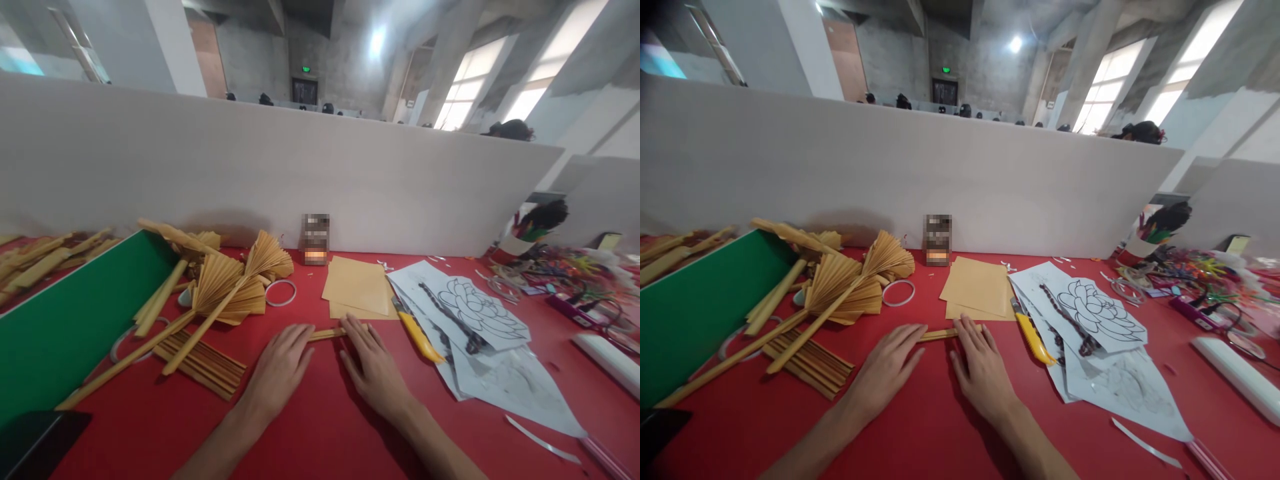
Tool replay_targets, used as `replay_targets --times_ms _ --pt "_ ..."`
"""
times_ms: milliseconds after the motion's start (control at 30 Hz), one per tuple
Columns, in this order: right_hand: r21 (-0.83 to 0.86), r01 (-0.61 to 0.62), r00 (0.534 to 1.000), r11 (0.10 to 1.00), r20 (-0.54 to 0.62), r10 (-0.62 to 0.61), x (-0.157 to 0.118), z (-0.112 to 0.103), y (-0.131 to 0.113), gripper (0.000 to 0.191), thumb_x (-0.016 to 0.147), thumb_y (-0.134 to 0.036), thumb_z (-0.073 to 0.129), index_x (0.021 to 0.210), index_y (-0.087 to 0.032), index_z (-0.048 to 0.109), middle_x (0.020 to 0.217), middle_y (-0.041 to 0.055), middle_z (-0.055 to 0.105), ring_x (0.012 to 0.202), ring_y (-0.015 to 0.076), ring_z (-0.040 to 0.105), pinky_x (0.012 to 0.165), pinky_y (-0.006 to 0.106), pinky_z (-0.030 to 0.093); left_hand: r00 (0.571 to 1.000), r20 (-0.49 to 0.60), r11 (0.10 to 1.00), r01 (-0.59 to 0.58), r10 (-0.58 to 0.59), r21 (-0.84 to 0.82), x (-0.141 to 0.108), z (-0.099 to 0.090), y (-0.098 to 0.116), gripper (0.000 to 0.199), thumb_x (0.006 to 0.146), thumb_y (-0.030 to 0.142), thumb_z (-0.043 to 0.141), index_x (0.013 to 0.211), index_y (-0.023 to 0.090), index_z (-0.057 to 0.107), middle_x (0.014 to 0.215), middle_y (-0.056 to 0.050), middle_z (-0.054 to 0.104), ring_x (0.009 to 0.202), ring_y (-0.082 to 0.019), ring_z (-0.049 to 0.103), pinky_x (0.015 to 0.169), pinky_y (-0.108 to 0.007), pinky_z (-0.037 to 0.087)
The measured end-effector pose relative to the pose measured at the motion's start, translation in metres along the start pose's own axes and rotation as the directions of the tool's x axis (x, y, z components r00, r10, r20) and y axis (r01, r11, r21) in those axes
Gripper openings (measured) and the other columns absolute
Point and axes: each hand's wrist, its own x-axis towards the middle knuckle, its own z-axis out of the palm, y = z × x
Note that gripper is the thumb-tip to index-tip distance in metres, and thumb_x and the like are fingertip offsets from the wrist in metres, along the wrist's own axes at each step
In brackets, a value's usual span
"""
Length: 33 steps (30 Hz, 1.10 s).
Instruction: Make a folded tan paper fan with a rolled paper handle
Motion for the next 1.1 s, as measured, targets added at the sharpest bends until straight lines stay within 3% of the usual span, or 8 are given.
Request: replay_targets --times_ms 267,400,500,567,767,900,1000,1100 --pt "0.419 -0.195 0.915 0.887 -0.248 0.318 0.003 -0.001 0.008 0.058 0.105 -0.04 0.047 0.159 -0.023 0.036 0.163 0.0138 0.042 0.153 0.028 0.037 0.123 0.052 0.037 0.973 -0.119 0.897 0.131 -0.198 -0.422 0.005 -0.014 -0.001 0.027 0.102 0.035 0.054 0.118 0.024 0.072 0.117 -0.008 0.074 0.11 -0.026 0.07 0.102 -0.043 0.053" --pt "0.789 -0.118 0.905 0.603 -0.165 0.393 0.014 0.002 -0.001 0.061 0.1 -0.055 0.057 0.151 -0.024 0.042 0.147 0.0181 0.057 0.133 0.0302 0.061 0.105 0.049 0.054 0.921 0.094 0.52 0.295 -0.378 -0.802 0.01 -0.017 0.008 0.037 0.093 0.051 0.068 0.114 0.021 0.07 0.111 -0.01 0.077 0.099 -0.026 0.074 0.087 -0.037 0.059" --pt "0.922 -0.076 0.96 0.379 -0.035 0.278 0.019 0.006 -0.015 0.05 0.095 -0.059 0.066 0.127 -0.021 0.061 0.119 0.0145 0.073 0.108 0.0279 0.072 0.093 0.044 0.06 0.897 0.279 0.163 0.35 -0.343 -0.922 0.01 -0.014 0.022 0.047 0.086 0.055 0.076 0.114 0.018 0.067 0.11 -0.011 0.078 0.094 -0.026 0.077 0.08 -0.034 0.061" --pt "0.937 -0.087 0.97 0.339 0.003 0.242 0.02 0.007 -0.024 0.04 0.093 -0.056 0.071 0.107 -0.018 0.069 0.101 0.0109 0.076 0.093 0.0241 0.072 0.085 0.038 0.06 0.909 0.314 0.079 0.346 -0.273 -0.935 0.007 -0.01 0.03 0.046 0.086 0.053 0.077 0.113 0.018 0.066 0.108 -0.012 0.079 0.094 -0.025 0.077 0.084 -0.035 0.06" --pt "0.949 -0.087 0.971 0.302 0.013 0.239 0.02 -0.004 -0.032 0.037 0.091 -0.055 0.073 0.093 -0.018 0.072 0.078 0.0033 0.07 0.07 0.0173 0.063 0.067 0.029 0.054 0.95 0.265 0.239 0.299 -0.162 -0.924 0.002 -0.008 0.044 0.039 0.092 0.049 0.073 0.116 0.019 0.068 0.113 -0.014 0.078 0.101 -0.026 0.075 0.089 -0.036 0.059" --pt "0.928 -0.106 0.97 0.356 0.017 0.244 0.021 -0.007 -0.029 0.037 0.091 -0.055 0.072 0.093 -0.018 0.074 0.08 0.0031 0.07 0.071 0.0177 0.062 0.068 0.03 0.053 0.968 0.239 0.527 0.24 -0.071 -0.815 0.005 -0.03 0.043 0.032 0.101 0.043 0.058 0.125 0.024 0.068 0.128 -0.01 0.075 0.114 -0.026 0.072 0.101 -0.038 0.056" --pt "0.921 -0.116 0.964 0.371 0.014 0.266 0.02 -0.003 -0.023 0.037 0.092 -0.054 0.071 0.092 -0.018 0.074 0.08 0.0036 0.07 0.072 0.0181 0.062 0.07 0.03 0.053 0.97 0.236 0.861 0.07 0.06 -0.504 -0.005 -0.055 0.017 0.044 0.104 0.024 0.042 0.142 0.035 0.06 0.145 -0.003 0.066 0.132 -0.024 0.063 0.112 -0.041 0.05" --pt "0.932 -0.119 0.95 0.343 0.007 0.312 0.019 0.003 -0.017 0.037 0.093 -0.054 0.069 0.095 -0.017 0.074 0.078 0.003 0.069 0.072 0.0186 0.062 0.071 0.03 0.052 0.979 0.145 0.99 -0.138 0.143 -0.04 -0.037 -0.073 -0.039 0.074 0.084 0.005 0.043 0.151 0.035 0.053 0.16 0.001 0.052 0.15 -0.026 0.044 0.12 -0.049 0.041"
